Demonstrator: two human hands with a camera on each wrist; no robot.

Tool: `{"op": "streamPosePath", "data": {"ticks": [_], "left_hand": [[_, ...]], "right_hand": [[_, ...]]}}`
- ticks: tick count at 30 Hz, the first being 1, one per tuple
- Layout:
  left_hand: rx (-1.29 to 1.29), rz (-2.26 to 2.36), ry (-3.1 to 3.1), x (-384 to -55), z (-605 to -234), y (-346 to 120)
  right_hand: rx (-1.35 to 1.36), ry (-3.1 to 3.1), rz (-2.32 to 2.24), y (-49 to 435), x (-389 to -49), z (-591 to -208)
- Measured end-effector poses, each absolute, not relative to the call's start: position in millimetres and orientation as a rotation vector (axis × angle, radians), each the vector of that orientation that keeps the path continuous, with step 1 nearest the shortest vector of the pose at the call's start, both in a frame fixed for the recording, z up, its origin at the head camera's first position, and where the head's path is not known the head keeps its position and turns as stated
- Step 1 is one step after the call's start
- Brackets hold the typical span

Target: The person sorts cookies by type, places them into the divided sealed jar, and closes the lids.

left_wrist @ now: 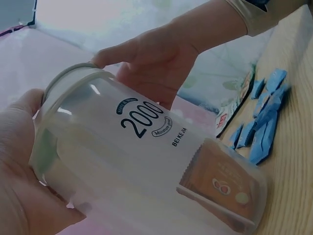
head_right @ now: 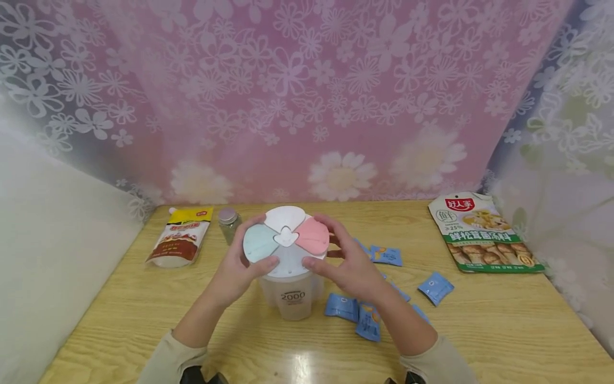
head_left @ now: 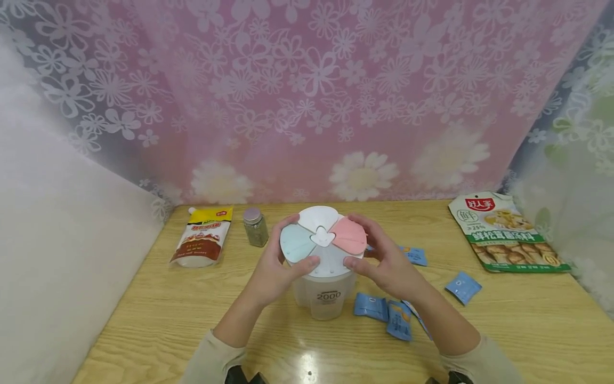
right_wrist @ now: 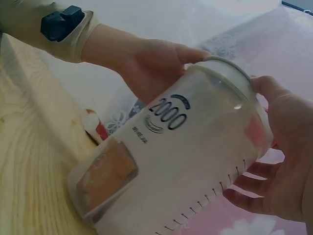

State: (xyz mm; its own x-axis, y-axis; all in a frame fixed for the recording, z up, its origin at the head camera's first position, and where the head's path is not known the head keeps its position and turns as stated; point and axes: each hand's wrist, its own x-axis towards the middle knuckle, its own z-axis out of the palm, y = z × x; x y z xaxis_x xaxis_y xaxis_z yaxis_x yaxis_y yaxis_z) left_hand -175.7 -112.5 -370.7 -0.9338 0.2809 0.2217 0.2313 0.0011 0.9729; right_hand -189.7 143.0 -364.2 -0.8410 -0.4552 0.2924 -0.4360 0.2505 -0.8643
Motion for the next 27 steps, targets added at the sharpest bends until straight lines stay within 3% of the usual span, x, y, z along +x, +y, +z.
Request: {"op": "streamPosePath", "data": {"ticks": [5, 14, 19, 27], "left_hand": [[0.553, 2.166, 2.138, -177.4, -368.4, -113.7], [0.443, 2.163, 2.557, -179.7, -361.7, -129.6], [0.601, 2.076, 2.527, -177.9, -360.5, -132.7], [0.826, 2.01, 2.386, -174.6, -364.9, -127.2]], "right_hand": [[-0.954, 2.449, -1.726, 148.0, -194.9, -365.7], [-1.002, 2.222, -2.023, 155.2, -198.7, -369.1], [-1.146, 2.15, -2.03, 157.7, -200.7, -371.5], [-1.107, 2.093, -1.873, 154.0, -198.4, -369.5]]}}
